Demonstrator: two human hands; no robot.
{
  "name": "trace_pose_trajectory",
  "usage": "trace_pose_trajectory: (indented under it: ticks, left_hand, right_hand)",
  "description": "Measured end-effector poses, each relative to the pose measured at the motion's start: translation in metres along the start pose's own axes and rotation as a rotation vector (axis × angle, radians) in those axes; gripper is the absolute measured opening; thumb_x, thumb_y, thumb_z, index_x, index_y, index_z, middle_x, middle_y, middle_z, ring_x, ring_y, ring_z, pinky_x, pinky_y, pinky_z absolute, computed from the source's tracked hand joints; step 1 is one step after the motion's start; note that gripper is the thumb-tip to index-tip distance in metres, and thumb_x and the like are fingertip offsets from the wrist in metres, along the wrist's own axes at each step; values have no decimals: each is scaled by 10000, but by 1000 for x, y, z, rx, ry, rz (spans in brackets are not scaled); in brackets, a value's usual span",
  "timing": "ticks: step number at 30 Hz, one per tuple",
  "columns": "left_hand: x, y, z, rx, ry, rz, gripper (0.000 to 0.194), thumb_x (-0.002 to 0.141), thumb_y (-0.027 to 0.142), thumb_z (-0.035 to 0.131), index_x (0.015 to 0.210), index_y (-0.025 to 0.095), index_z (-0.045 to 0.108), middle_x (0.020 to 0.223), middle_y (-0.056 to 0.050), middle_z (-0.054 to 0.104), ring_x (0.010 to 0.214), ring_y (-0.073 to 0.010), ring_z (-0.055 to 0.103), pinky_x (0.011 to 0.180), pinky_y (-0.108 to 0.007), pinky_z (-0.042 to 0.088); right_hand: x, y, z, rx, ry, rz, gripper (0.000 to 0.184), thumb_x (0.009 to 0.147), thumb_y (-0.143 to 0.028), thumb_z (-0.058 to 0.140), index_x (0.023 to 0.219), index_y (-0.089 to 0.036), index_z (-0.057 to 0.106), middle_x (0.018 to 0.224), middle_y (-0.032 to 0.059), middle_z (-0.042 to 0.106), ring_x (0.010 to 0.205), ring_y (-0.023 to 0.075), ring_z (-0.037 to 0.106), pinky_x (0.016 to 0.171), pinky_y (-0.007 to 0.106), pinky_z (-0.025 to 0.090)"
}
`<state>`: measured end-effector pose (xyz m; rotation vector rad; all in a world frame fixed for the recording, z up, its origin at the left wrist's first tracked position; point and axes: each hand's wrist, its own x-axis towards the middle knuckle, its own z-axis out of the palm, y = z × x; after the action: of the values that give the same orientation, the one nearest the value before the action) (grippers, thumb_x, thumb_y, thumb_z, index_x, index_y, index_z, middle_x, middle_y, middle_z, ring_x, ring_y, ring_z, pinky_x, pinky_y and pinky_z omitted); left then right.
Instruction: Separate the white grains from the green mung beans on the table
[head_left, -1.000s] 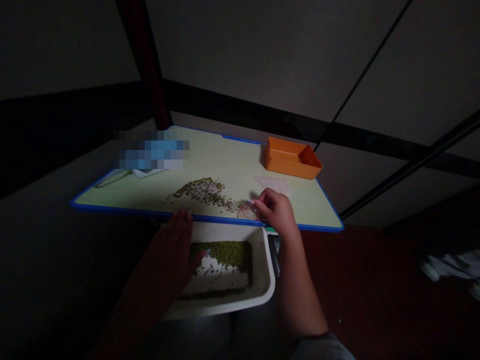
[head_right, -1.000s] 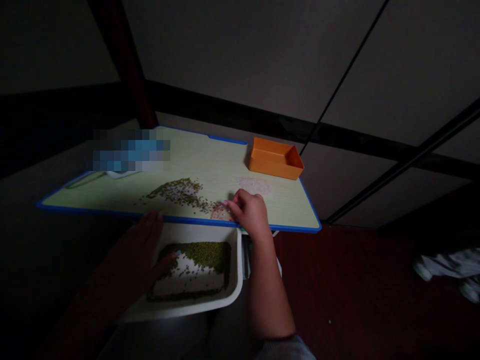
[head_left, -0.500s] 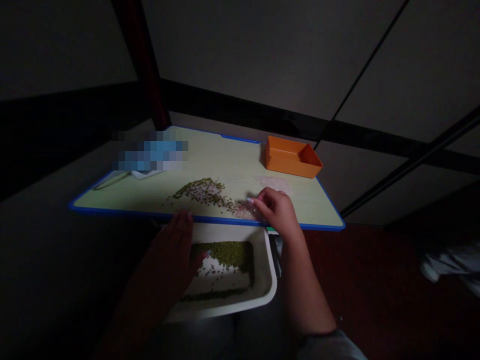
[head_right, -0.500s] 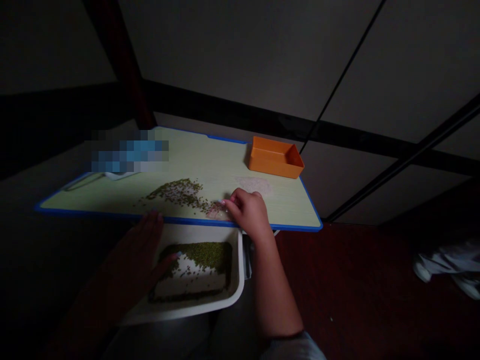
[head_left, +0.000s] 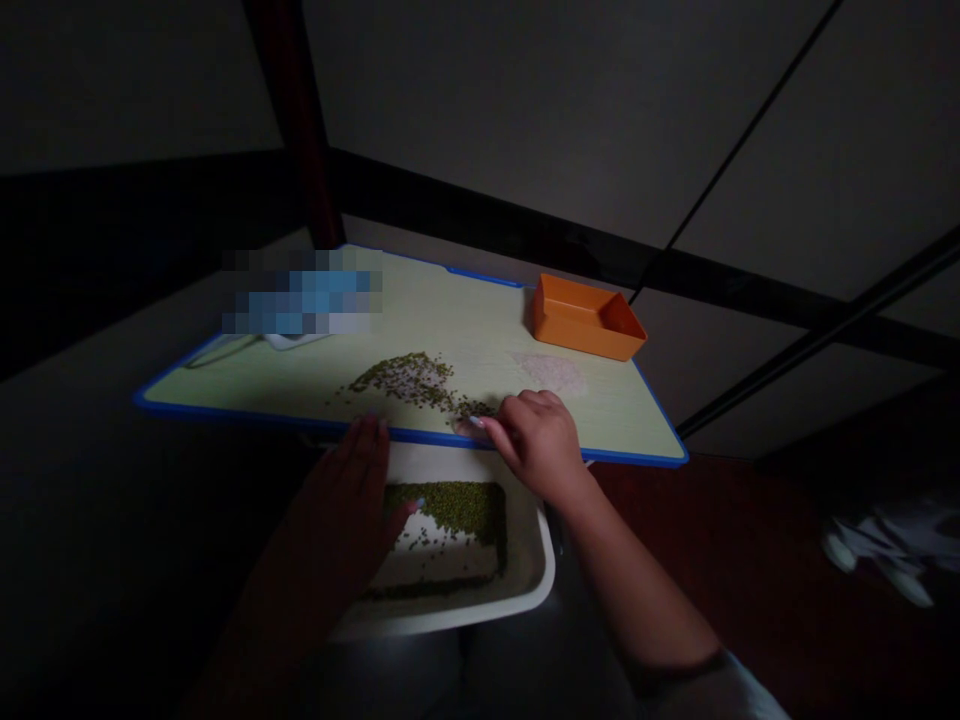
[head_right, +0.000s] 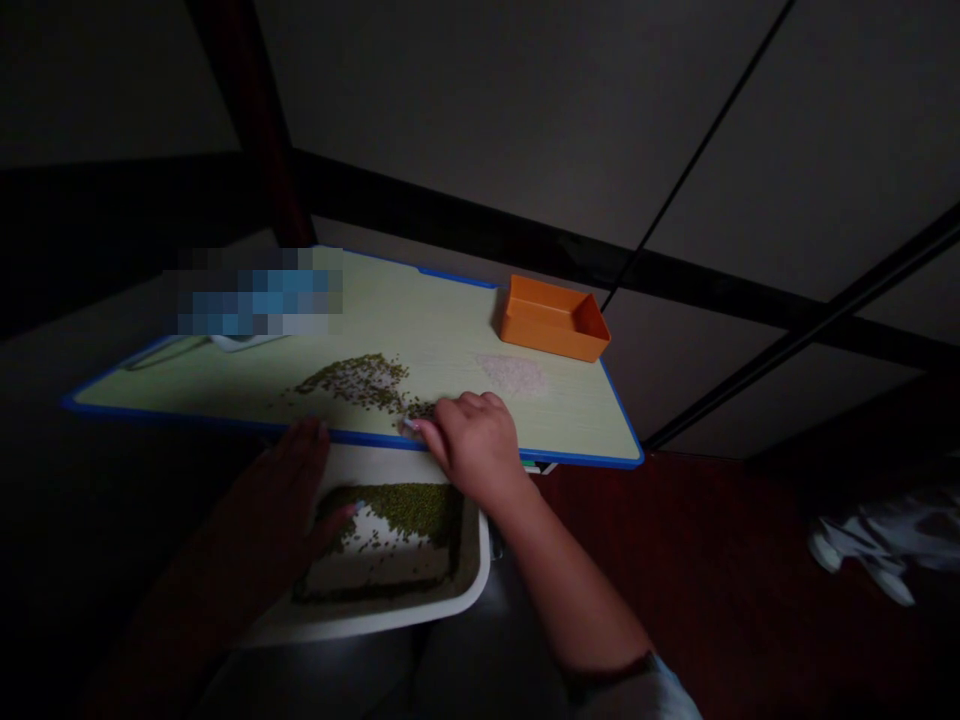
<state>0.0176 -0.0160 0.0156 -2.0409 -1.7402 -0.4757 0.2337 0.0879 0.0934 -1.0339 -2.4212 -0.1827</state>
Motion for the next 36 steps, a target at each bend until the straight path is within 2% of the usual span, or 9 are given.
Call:
trace_pose_trajectory:
  ticks: [8, 15, 21, 36]
  left_hand:
    - [-2, 2, 4, -8, -16, -26, 784, 905, 553, 240, 1460, -1, 211, 1516, -256, 351, 1437, -332, 310, 1119, -486, 342]
    - [-1, 2, 1, -13, -10, -40, 777, 900, 563, 253, 1446, 10, 258, 1503, -246, 380, 1414, -331, 355, 1102, -473, 368]
    - [-1, 2, 0, -55, -24, -45, 773, 890, 548, 327, 1450, 20, 256, 1511, -237, 372, 1436, -318, 318, 1127, -479, 339]
    - [-1, 2, -1, 14, 3, -10, 784, 901, 556, 290, 1444, -8, 256, 1490, -260, 393, 1403, -350, 365, 1098, -480, 366]
  right_hand:
    - [17, 2, 11, -66, -28, 116, 328, 944, -433, 503, 743, -194, 600, 670, 64, 639, 635, 184, 536, 658, 293, 313]
    - [29, 0, 16, -44, -65, 148, 312, 932, -437, 527, 756, -192, 606, 686, 79, 655, 630, 193, 549, 646, 296, 314]
    - [33, -1, 18, -25, -73, 103, 328, 936, -449, 527, 748, -194, 611, 663, 59, 651, 620, 176, 546, 653, 286, 318]
    - [25, 7, 10, 126, -84, -33, 344, 951, -438, 512, 727, -187, 584, 664, 24, 631, 632, 149, 532, 722, 282, 319]
